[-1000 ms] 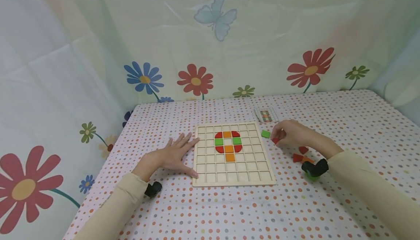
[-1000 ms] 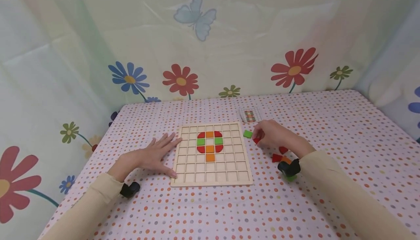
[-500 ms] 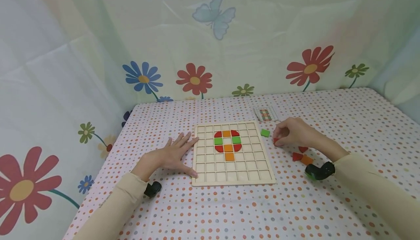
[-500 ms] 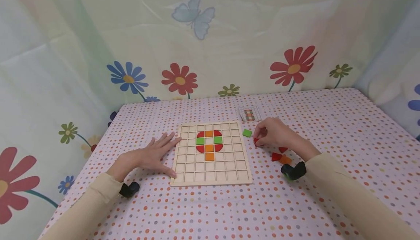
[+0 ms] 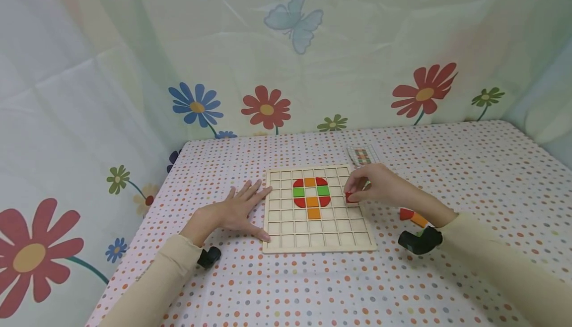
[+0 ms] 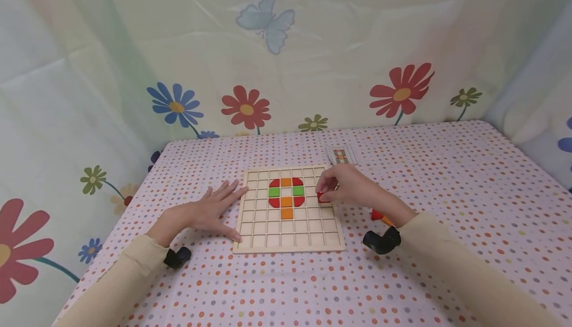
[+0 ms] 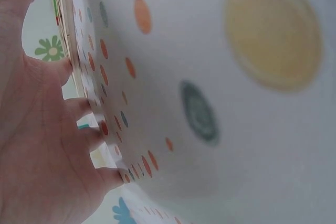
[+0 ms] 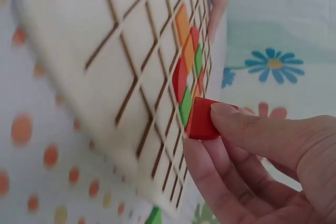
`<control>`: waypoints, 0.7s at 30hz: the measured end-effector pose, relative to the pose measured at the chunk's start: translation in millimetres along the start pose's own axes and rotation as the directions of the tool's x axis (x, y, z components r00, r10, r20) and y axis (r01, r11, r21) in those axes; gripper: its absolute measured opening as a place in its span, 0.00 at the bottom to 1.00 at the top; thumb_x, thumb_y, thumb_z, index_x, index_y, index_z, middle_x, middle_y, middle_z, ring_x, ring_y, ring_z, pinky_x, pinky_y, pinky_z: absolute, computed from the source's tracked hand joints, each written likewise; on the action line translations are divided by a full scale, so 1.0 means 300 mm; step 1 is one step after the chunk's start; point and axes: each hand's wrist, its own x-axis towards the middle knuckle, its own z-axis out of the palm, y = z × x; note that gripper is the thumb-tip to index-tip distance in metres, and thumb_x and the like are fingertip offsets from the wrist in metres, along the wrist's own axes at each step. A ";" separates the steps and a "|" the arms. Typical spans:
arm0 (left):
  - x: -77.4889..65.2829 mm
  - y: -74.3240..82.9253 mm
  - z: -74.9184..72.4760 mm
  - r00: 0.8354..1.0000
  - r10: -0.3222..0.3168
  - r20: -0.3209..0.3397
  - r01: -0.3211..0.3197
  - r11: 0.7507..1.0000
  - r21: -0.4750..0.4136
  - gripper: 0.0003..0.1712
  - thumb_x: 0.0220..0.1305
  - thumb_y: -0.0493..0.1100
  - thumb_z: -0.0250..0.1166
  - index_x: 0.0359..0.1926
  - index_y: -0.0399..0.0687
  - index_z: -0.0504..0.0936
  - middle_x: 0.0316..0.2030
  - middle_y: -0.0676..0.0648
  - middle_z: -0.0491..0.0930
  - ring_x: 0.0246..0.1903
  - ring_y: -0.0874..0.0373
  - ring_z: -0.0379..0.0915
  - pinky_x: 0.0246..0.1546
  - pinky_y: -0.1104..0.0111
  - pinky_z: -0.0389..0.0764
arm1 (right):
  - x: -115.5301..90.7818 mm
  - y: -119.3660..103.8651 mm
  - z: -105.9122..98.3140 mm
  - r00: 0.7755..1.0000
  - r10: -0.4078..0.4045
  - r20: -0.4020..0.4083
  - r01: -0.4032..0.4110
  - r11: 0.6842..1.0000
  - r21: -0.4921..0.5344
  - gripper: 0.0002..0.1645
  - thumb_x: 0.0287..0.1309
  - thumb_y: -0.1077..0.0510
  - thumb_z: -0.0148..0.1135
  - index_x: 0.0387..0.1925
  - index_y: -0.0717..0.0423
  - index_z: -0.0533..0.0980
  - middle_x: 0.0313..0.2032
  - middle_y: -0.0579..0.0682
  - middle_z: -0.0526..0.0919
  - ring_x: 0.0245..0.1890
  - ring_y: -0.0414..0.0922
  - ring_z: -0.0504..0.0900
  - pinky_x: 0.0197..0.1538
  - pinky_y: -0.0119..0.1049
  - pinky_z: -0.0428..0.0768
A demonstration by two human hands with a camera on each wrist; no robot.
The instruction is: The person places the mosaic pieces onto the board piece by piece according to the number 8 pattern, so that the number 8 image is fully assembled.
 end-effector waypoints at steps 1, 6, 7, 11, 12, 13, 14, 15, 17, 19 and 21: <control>0.000 0.000 -0.001 1.000 0.000 -0.001 0.000 1.000 0.000 0.72 0.54 0.74 0.74 0.86 0.59 0.40 0.84 0.43 0.29 0.82 0.43 0.20 0.78 0.39 0.32 | 0.007 -0.009 0.011 1.000 -0.001 0.014 0.001 1.000 0.016 0.07 0.57 0.69 0.76 0.33 0.57 0.84 0.32 0.42 0.85 0.34 0.41 0.81 0.39 0.34 0.85; 0.003 0.000 0.001 1.000 -0.003 -0.002 0.003 1.000 0.003 0.72 0.54 0.74 0.74 0.86 0.59 0.40 0.84 0.44 0.29 0.82 0.43 0.20 0.78 0.39 0.32 | 0.040 -0.042 0.067 0.998 -0.019 0.064 0.014 0.997 0.082 0.07 0.58 0.70 0.75 0.34 0.57 0.85 0.32 0.42 0.86 0.34 0.40 0.82 0.41 0.34 0.86; 0.003 -0.001 0.003 1.000 -0.003 0.000 0.003 1.000 0.003 0.72 0.54 0.74 0.74 0.86 0.59 0.40 0.84 0.44 0.29 0.82 0.43 0.20 0.78 0.39 0.32 | 0.045 -0.047 0.078 0.997 -0.022 0.070 0.016 0.996 0.092 0.07 0.58 0.70 0.75 0.34 0.57 0.85 0.32 0.43 0.86 0.34 0.40 0.82 0.41 0.34 0.86; 0.006 -0.003 0.011 1.000 -0.004 0.002 0.004 1.000 0.001 0.72 0.55 0.74 0.74 0.86 0.59 0.40 0.84 0.44 0.28 0.82 0.43 0.20 0.78 0.39 0.31 | 0.059 -0.063 0.115 0.995 -0.040 0.087 0.031 0.994 0.105 0.06 0.59 0.70 0.74 0.34 0.58 0.85 0.33 0.44 0.87 0.34 0.39 0.81 0.40 0.33 0.85; 0.007 -0.003 0.012 1.000 -0.003 0.001 0.003 1.000 0.000 0.72 0.55 0.74 0.74 0.86 0.59 0.40 0.84 0.44 0.28 0.82 0.43 0.20 0.78 0.39 0.31 | 0.061 -0.065 0.122 0.995 -0.040 0.089 0.031 0.994 0.105 0.06 0.59 0.70 0.74 0.34 0.58 0.85 0.34 0.44 0.87 0.34 0.39 0.81 0.40 0.33 0.85; 0.007 -0.003 0.013 1.000 -0.004 -0.001 0.004 1.000 0.000 0.72 0.55 0.74 0.74 0.86 0.59 0.40 0.84 0.44 0.28 0.82 0.43 0.20 0.78 0.39 0.31 | 0.063 -0.066 0.127 0.995 -0.040 0.090 0.030 0.994 0.109 0.06 0.59 0.70 0.74 0.35 0.58 0.85 0.34 0.45 0.87 0.34 0.39 0.81 0.40 0.33 0.85; 0.008 -0.004 0.013 1.000 -0.004 -0.002 0.004 1.000 -0.001 0.72 0.55 0.74 0.74 0.86 0.59 0.40 0.84 0.44 0.28 0.82 0.43 0.20 0.78 0.39 0.31 | 0.065 -0.066 0.132 0.995 -0.041 0.090 0.030 0.993 0.111 0.06 0.59 0.70 0.74 0.34 0.59 0.85 0.34 0.45 0.87 0.34 0.39 0.81 0.40 0.33 0.85; 0.009 -0.004 0.013 1.000 -0.004 -0.002 0.004 1.000 -0.003 0.72 0.55 0.74 0.74 0.86 0.59 0.40 0.84 0.44 0.28 0.82 0.43 0.20 0.78 0.39 0.31 | 0.065 -0.066 0.135 0.995 -0.045 0.089 0.035 0.993 0.114 0.06 0.58 0.71 0.74 0.34 0.59 0.85 0.34 0.47 0.87 0.34 0.39 0.81 0.40 0.33 0.85; 0.010 -0.005 0.012 1.000 -0.004 -0.002 0.004 1.000 -0.003 0.72 0.55 0.74 0.74 0.86 0.59 0.39 0.84 0.44 0.28 0.82 0.43 0.20 0.78 0.39 0.30 | 0.068 -0.063 0.140 0.995 -0.049 0.086 0.038 0.992 0.121 0.06 0.58 0.72 0.73 0.34 0.60 0.85 0.35 0.49 0.87 0.34 0.39 0.81 0.39 0.33 0.85; 0.009 -0.007 0.010 1.000 -0.001 -0.007 0.001 1.000 -0.005 0.72 0.54 0.73 0.74 0.86 0.58 0.40 0.84 0.43 0.28 0.82 0.42 0.21 0.78 0.39 0.31 | 0.071 -0.060 0.144 0.995 -0.062 0.082 0.052 0.991 0.119 0.07 0.57 0.73 0.72 0.34 0.61 0.86 0.35 0.51 0.88 0.33 0.39 0.82 0.39 0.33 0.85; 0.009 -0.009 0.008 1.000 0.000 -0.006 0.000 1.000 -0.005 0.72 0.55 0.73 0.74 0.86 0.58 0.39 0.84 0.43 0.28 0.82 0.42 0.21 0.78 0.39 0.31 | 0.075 -0.059 0.147 0.994 -0.073 0.078 0.064 0.992 0.110 0.07 0.56 0.74 0.72 0.34 0.61 0.86 0.35 0.52 0.88 0.33 0.39 0.82 0.39 0.32 0.85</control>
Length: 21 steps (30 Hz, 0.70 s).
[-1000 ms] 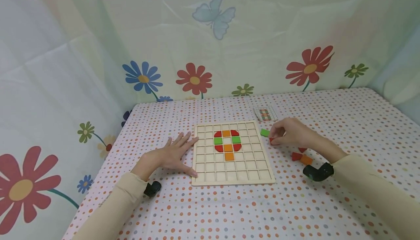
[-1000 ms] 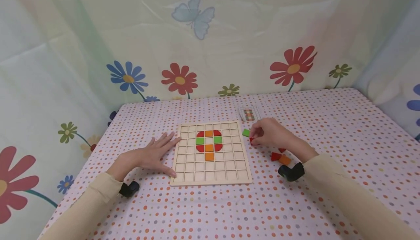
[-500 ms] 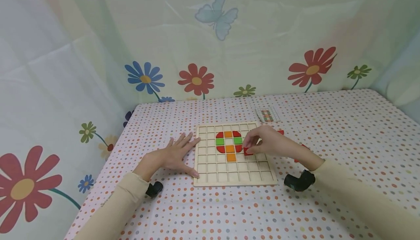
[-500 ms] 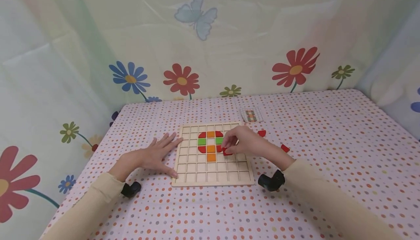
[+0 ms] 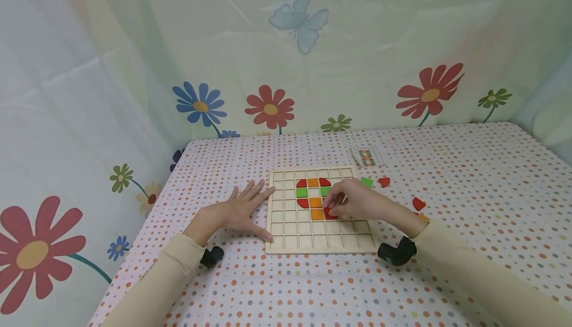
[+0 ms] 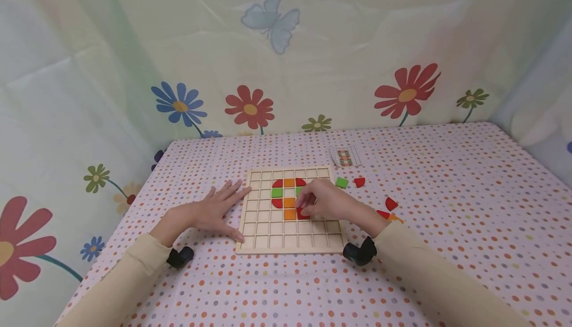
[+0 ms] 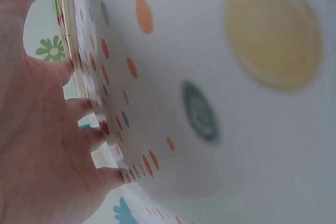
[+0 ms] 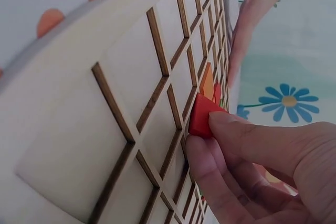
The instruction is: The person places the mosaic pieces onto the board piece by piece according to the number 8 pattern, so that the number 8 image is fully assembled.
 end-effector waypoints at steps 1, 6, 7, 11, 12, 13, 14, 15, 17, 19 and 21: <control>0.000 0.000 -0.001 1.000 0.001 0.001 -0.001 1.000 0.001 0.72 0.55 0.73 0.74 0.86 0.58 0.39 0.84 0.43 0.28 0.82 0.42 0.20 0.78 0.39 0.31 | 0.001 0.000 0.001 1.000 0.000 -0.003 0.000 1.000 -0.004 0.07 0.56 0.74 0.72 0.34 0.61 0.86 0.35 0.52 0.89 0.32 0.38 0.83 0.39 0.32 0.85; -0.002 0.002 -0.006 1.000 0.003 -0.001 -0.003 1.000 0.008 0.72 0.55 0.73 0.74 0.86 0.57 0.40 0.84 0.43 0.29 0.82 0.42 0.21 0.78 0.38 0.32 | 0.004 -0.011 0.003 1.000 0.009 -0.020 -0.010 0.998 -0.057 0.07 0.56 0.74 0.73 0.34 0.62 0.88 0.35 0.49 0.89 0.32 0.38 0.84 0.39 0.31 0.85; -0.003 0.002 -0.007 1.000 0.000 0.002 0.000 1.000 0.010 0.72 0.55 0.73 0.74 0.86 0.58 0.40 0.84 0.43 0.28 0.82 0.42 0.20 0.78 0.39 0.32 | 0.004 -0.015 0.003 1.000 0.012 -0.024 -0.014 0.998 -0.066 0.07 0.56 0.74 0.73 0.34 0.62 0.88 0.35 0.49 0.89 0.32 0.38 0.84 0.39 0.32 0.85; -0.005 0.003 -0.007 1.000 -0.006 0.002 0.006 1.000 0.011 0.72 0.55 0.74 0.74 0.86 0.59 0.40 0.84 0.44 0.28 0.82 0.43 0.20 0.78 0.39 0.32 | 0.004 -0.028 0.008 0.998 0.041 -0.037 -0.044 0.995 -0.088 0.07 0.55 0.74 0.74 0.35 0.62 0.89 0.34 0.48 0.88 0.33 0.39 0.84 0.39 0.32 0.86; -0.006 0.004 -0.007 1.000 -0.008 0.007 0.008 1.000 0.009 0.72 0.55 0.74 0.74 0.86 0.59 0.39 0.84 0.44 0.28 0.82 0.44 0.19 0.78 0.39 0.31 | 0.003 -0.030 0.010 0.998 0.053 -0.039 -0.056 0.994 -0.092 0.07 0.55 0.74 0.74 0.35 0.62 0.89 0.34 0.47 0.87 0.33 0.39 0.84 0.38 0.32 0.85; -0.007 0.004 -0.007 1.000 -0.008 0.009 0.008 1.000 0.006 0.72 0.55 0.74 0.74 0.86 0.59 0.39 0.84 0.44 0.28 0.82 0.44 0.19 0.78 0.39 0.31 | 0.002 -0.033 0.012 0.997 0.060 -0.040 -0.064 0.993 -0.095 0.07 0.55 0.74 0.74 0.35 0.62 0.89 0.34 0.47 0.87 0.32 0.39 0.84 0.38 0.32 0.85; -0.008 0.004 -0.006 1.000 -0.008 0.009 0.007 1.000 0.005 0.72 0.55 0.74 0.74 0.86 0.59 0.39 0.84 0.44 0.28 0.82 0.43 0.20 0.78 0.39 0.31 | 0.001 -0.034 0.015 0.997 0.069 -0.043 -0.073 0.992 -0.105 0.07 0.55 0.74 0.74 0.34 0.61 0.89 0.33 0.47 0.87 0.32 0.38 0.84 0.37 0.31 0.85; -0.009 0.005 -0.006 1.000 -0.007 0.009 0.007 1.000 0.004 0.72 0.55 0.74 0.74 0.86 0.59 0.39 0.84 0.44 0.28 0.82 0.43 0.20 0.78 0.39 0.31 | 0.001 -0.036 0.017 0.996 0.074 -0.044 -0.079 0.990 -0.117 0.08 0.56 0.74 0.74 0.33 0.61 0.89 0.33 0.47 0.87 0.32 0.38 0.83 0.37 0.31 0.84; -0.009 0.007 -0.005 1.000 -0.006 0.011 0.006 1.000 0.001 0.72 0.55 0.73 0.74 0.86 0.59 0.39 0.84 0.44 0.28 0.82 0.43 0.20 0.78 0.39 0.31 | 0.001 -0.038 0.022 0.995 0.090 -0.049 -0.096 0.986 -0.136 0.09 0.56 0.74 0.73 0.31 0.59 0.90 0.32 0.47 0.87 0.31 0.38 0.81 0.36 0.30 0.82; -0.009 0.009 -0.004 1.000 -0.006 0.006 0.006 1.000 0.004 0.72 0.55 0.73 0.74 0.86 0.59 0.40 0.84 0.44 0.28 0.82 0.43 0.20 0.79 0.40 0.31 | 0.000 -0.040 0.025 0.993 0.099 -0.059 -0.107 0.981 -0.161 0.10 0.56 0.74 0.73 0.30 0.57 0.90 0.32 0.47 0.87 0.32 0.39 0.80 0.36 0.30 0.81; -0.007 0.009 -0.005 1.000 -0.004 0.003 0.004 1.000 0.006 0.71 0.55 0.73 0.74 0.86 0.58 0.40 0.84 0.43 0.29 0.82 0.43 0.21 0.79 0.39 0.32 | -0.002 -0.040 0.028 0.993 0.098 -0.070 -0.109 0.977 -0.181 0.10 0.57 0.73 0.74 0.30 0.56 0.90 0.32 0.47 0.88 0.34 0.40 0.79 0.37 0.31 0.80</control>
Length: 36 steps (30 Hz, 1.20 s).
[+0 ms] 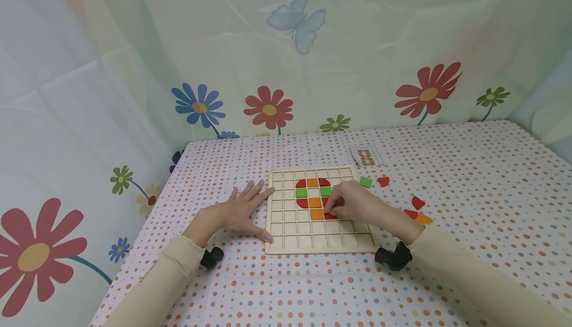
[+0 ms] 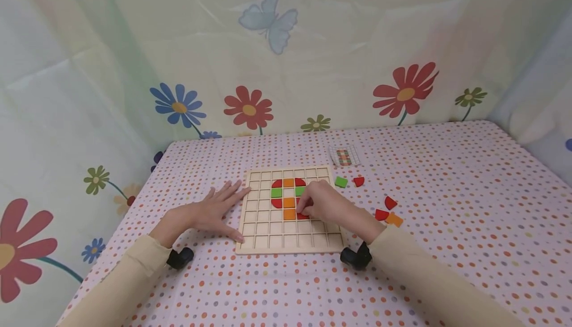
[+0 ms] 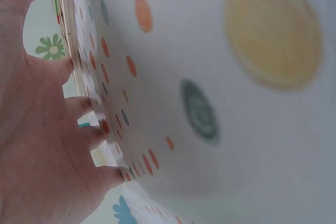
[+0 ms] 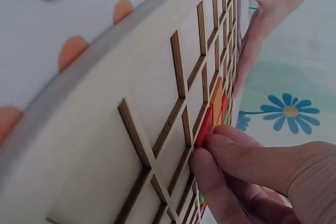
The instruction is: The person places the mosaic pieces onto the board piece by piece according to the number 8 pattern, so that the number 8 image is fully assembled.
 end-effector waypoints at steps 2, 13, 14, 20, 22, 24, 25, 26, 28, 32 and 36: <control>0.002 -0.001 0.000 1.000 0.003 0.001 -0.003 1.000 -0.001 0.71 0.56 0.72 0.74 0.86 0.58 0.40 0.84 0.43 0.28 0.82 0.42 0.21 0.79 0.39 0.31 | -0.003 -0.001 0.000 1.000 0.006 -0.008 -0.006 1.000 -0.009 0.09 0.57 0.72 0.74 0.31 0.56 0.90 0.33 0.46 0.88 0.35 0.41 0.80 0.38 0.32 0.80; 0.001 -0.003 0.004 1.000 -0.009 0.000 0.009 1.000 0.001 0.72 0.55 0.74 0.74 0.86 0.59 0.40 0.84 0.43 0.29 0.82 0.43 0.20 0.78 0.39 0.32 | -0.012 0.001 0.010 1.000 0.025 -0.008 -0.025 0.999 0.035 0.07 0.57 0.72 0.74 0.36 0.60 0.89 0.36 0.48 0.89 0.35 0.41 0.82 0.39 0.33 0.84; 0.000 -0.003 0.005 1.000 -0.008 -0.001 0.008 1.000 -0.002 0.72 0.55 0.74 0.74 0.86 0.59 0.40 0.84 0.43 0.29 0.82 0.43 0.20 0.78 0.39 0.32 | -0.016 0.005 0.010 1.000 0.029 -0.006 -0.029 0.998 0.049 0.07 0.58 0.72 0.74 0.36 0.60 0.89 0.36 0.48 0.89 0.35 0.41 0.82 0.39 0.33 0.84; -0.001 -0.004 0.006 1.000 -0.005 0.002 0.005 1.000 -0.008 0.72 0.55 0.74 0.74 0.86 0.58 0.40 0.84 0.43 0.29 0.82 0.43 0.20 0.78 0.39 0.32 | -0.085 0.024 -0.009 0.997 0.076 -0.002 -0.075 0.992 0.098 0.06 0.62 0.69 0.71 0.37 0.57 0.87 0.36 0.45 0.85 0.33 0.40 0.78 0.37 0.33 0.81; -0.001 -0.002 0.004 1.000 -0.005 0.003 0.005 1.000 -0.008 0.72 0.55 0.73 0.74 0.86 0.59 0.40 0.84 0.43 0.29 0.82 0.43 0.20 0.78 0.39 0.31 | -0.117 0.036 -0.025 0.997 0.081 -0.001 -0.081 0.992 0.101 0.06 0.62 0.68 0.71 0.37 0.55 0.87 0.35 0.43 0.84 0.32 0.40 0.77 0.35 0.32 0.80; -0.001 -0.002 0.003 1.000 -0.002 0.001 0.002 1.000 -0.009 0.71 0.55 0.73 0.74 0.86 0.58 0.40 0.84 0.43 0.29 0.82 0.43 0.20 0.78 0.39 0.32 | -0.153 0.059 -0.048 0.998 0.069 0.001 -0.068 0.994 0.091 0.06 0.61 0.68 0.72 0.36 0.55 0.87 0.34 0.42 0.84 0.31 0.39 0.77 0.33 0.32 0.79; -0.001 -0.001 0.003 1.000 0.000 -0.001 0.000 1.000 -0.010 0.71 0.55 0.73 0.74 0.86 0.58 0.41 0.84 0.42 0.29 0.82 0.42 0.21 0.78 0.39 0.32 | -0.171 0.071 -0.063 0.997 0.072 0.008 -0.073 0.994 0.083 0.05 0.60 0.67 0.73 0.36 0.55 0.87 0.33 0.42 0.84 0.31 0.39 0.78 0.32 0.32 0.79; -0.001 -0.001 0.002 1.000 0.001 0.001 0.000 1.000 -0.009 0.71 0.55 0.73 0.74 0.86 0.58 0.41 0.84 0.43 0.29 0.82 0.42 0.21 0.78 0.39 0.32 | -0.189 0.085 -0.079 0.996 0.085 0.018 -0.086 0.994 0.072 0.05 0.60 0.66 0.74 0.36 0.55 0.87 0.33 0.42 0.84 0.31 0.39 0.78 0.32 0.32 0.79; 0.000 0.000 0.001 1.000 0.000 0.004 0.000 1.000 -0.008 0.71 0.55 0.73 0.74 0.86 0.58 0.41 0.84 0.43 0.29 0.82 0.42 0.21 0.78 0.39 0.32 | -0.224 0.115 -0.115 0.992 0.116 0.050 -0.118 0.992 0.035 0.05 0.58 0.65 0.75 0.36 0.55 0.87 0.33 0.41 0.85 0.31 0.39 0.79 0.33 0.33 0.80; 0.001 0.002 -0.001 1.000 -0.004 0.008 0.004 1.000 -0.006 0.72 0.55 0.73 0.74 0.86 0.58 0.40 0.84 0.43 0.29 0.82 0.43 0.20 0.79 0.40 0.32 | -0.289 0.172 -0.182 0.966 0.226 0.123 -0.223 0.974 -0.040 0.08 0.54 0.64 0.78 0.36 0.55 0.86 0.33 0.42 0.84 0.32 0.40 0.78 0.35 0.36 0.79; 0.002 0.001 -0.001 1.000 -0.010 0.007 0.010 1.000 -0.004 0.72 0.54 0.74 0.74 0.86 0.59 0.40 0.84 0.44 0.29 0.82 0.43 0.21 0.79 0.40 0.32 | -0.339 0.213 -0.213 0.944 0.309 0.113 -0.299 0.950 -0.096 0.11 0.50 0.64 0.81 0.33 0.56 0.84 0.31 0.45 0.82 0.31 0.43 0.77 0.34 0.38 0.77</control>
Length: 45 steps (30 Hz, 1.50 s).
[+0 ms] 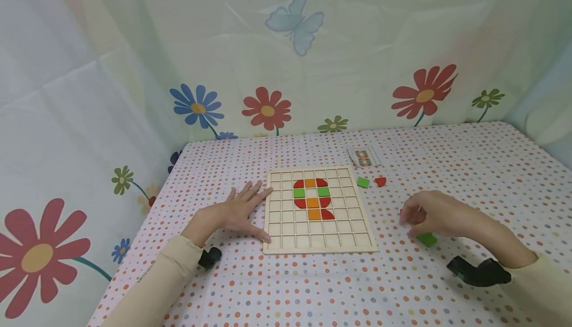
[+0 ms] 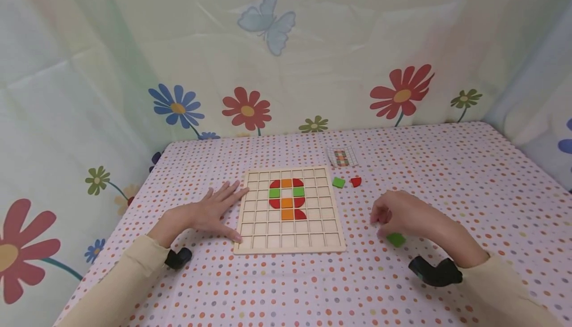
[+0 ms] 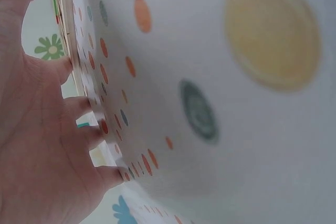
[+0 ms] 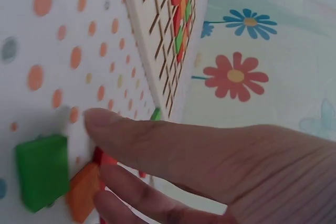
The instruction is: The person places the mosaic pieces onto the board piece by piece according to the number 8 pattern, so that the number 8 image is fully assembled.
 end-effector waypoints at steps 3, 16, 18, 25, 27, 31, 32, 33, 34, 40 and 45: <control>0.000 -0.002 0.000 1.000 -0.006 0.001 0.006 1.000 0.004 0.72 0.54 0.74 0.73 0.86 0.59 0.40 0.84 0.44 0.29 0.82 0.44 0.20 0.79 0.41 0.31 | -0.014 0.031 0.003 0.996 0.038 -0.081 -0.041 0.999 -0.027 0.13 0.48 0.63 0.82 0.32 0.58 0.83 0.31 0.47 0.81 0.31 0.45 0.77 0.33 0.39 0.77; 0.006 -0.001 0.003 1.000 0.012 -0.001 -0.012 1.000 0.012 0.72 0.54 0.74 0.73 0.86 0.59 0.40 0.84 0.44 0.29 0.82 0.43 0.21 0.79 0.40 0.32 | -0.013 0.126 0.014 0.978 0.135 -0.158 -0.128 0.990 0.054 0.20 0.47 0.63 0.82 0.39 0.68 0.82 0.36 0.57 0.86 0.37 0.54 0.84 0.41 0.53 0.85; 0.006 -0.002 0.003 1.000 0.009 -0.003 -0.009 1.000 0.014 0.72 0.54 0.74 0.73 0.86 0.59 0.40 0.84 0.44 0.29 0.82 0.43 0.21 0.79 0.40 0.32 | -0.010 0.127 0.015 0.979 0.134 -0.154 -0.126 0.990 0.062 0.19 0.47 0.64 0.82 0.39 0.69 0.82 0.35 0.56 0.86 0.36 0.53 0.83 0.40 0.51 0.85; 0.001 -0.006 0.007 1.000 -0.003 -0.003 0.003 1.000 0.004 0.72 0.54 0.74 0.74 0.86 0.58 0.41 0.84 0.43 0.30 0.82 0.42 0.21 0.79 0.40 0.32 | 0.000 0.116 0.016 0.984 0.119 -0.133 -0.110 0.991 0.071 0.18 0.48 0.66 0.80 0.40 0.70 0.82 0.33 0.52 0.85 0.34 0.49 0.82 0.39 0.45 0.84; 0.000 -0.007 0.007 1.000 0.000 -0.004 0.000 1.000 0.000 0.72 0.54 0.74 0.74 0.86 0.58 0.41 0.84 0.43 0.30 0.82 0.42 0.22 0.79 0.40 0.32 | 0.006 0.109 0.018 0.984 0.115 -0.135 -0.107 0.992 0.068 0.19 0.48 0.66 0.80 0.41 0.70 0.83 0.34 0.54 0.86 0.34 0.50 0.83 0.39 0.48 0.85; -0.002 -0.006 0.009 1.000 0.005 -0.005 -0.005 1.000 -0.003 0.72 0.54 0.73 0.74 0.86 0.57 0.41 0.84 0.43 0.30 0.82 0.42 0.22 0.79 0.39 0.32 | 0.025 0.084 0.020 0.986 0.104 -0.131 -0.097 0.994 0.059 0.20 0.48 0.65 0.81 0.42 0.71 0.83 0.36 0.58 0.87 0.36 0.53 0.84 0.40 0.51 0.86; -0.002 -0.006 0.009 1.000 0.005 -0.006 -0.005 1.000 -0.003 0.72 0.54 0.73 0.74 0.86 0.57 0.41 0.84 0.42 0.30 0.82 0.42 0.22 0.79 0.39 0.32 | 0.031 0.077 0.019 0.987 0.096 -0.130 -0.090 0.994 0.055 0.20 0.48 0.65 0.82 0.42 0.70 0.83 0.37 0.59 0.87 0.36 0.53 0.84 0.40 0.51 0.86; -0.003 -0.005 0.010 1.000 0.005 -0.005 -0.005 1.000 -0.002 0.72 0.54 0.73 0.74 0.86 0.57 0.41 0.84 0.43 0.30 0.82 0.42 0.22 0.79 0.39 0.32 | 0.038 0.070 0.019 0.988 0.091 -0.126 -0.085 0.995 0.054 0.20 0.48 0.65 0.82 0.42 0.70 0.83 0.37 0.58 0.87 0.36 0.53 0.84 0.40 0.51 0.86; -0.003 -0.004 0.011 1.000 0.004 -0.006 -0.004 1.000 -0.002 0.72 0.54 0.73 0.74 0.86 0.57 0.41 0.84 0.43 0.30 0.82 0.42 0.22 0.79 0.39 0.32 | 0.044 0.064 0.019 0.989 0.083 -0.121 -0.078 0.996 0.051 0.19 0.48 0.65 0.82 0.42 0.70 0.84 0.37 0.58 0.87 0.36 0.52 0.84 0.41 0.50 0.86; -0.001 0.000 0.009 1.000 0.001 -0.002 -0.001 1.000 0.002 0.72 0.54 0.74 0.74 0.86 0.58 0.41 0.84 0.43 0.30 0.82 0.42 0.21 0.79 0.40 0.32 | 0.067 0.045 0.013 0.995 0.065 -0.077 -0.059 0.995 0.079 0.15 0.51 0.69 0.79 0.41 0.70 0.84 0.33 0.52 0.87 0.34 0.47 0.83 0.38 0.45 0.86; 0.000 0.002 0.003 1.000 -0.006 -0.004 0.006 1.000 0.011 0.72 0.54 0.74 0.74 0.86 0.58 0.41 0.84 0.44 0.30 0.82 0.42 0.22 0.79 0.40 0.32 | 0.075 0.043 0.008 0.996 0.071 -0.055 -0.066 0.993 0.098 0.14 0.52 0.71 0.77 0.42 0.70 0.84 0.32 0.51 0.86 0.32 0.46 0.81 0.37 0.41 0.84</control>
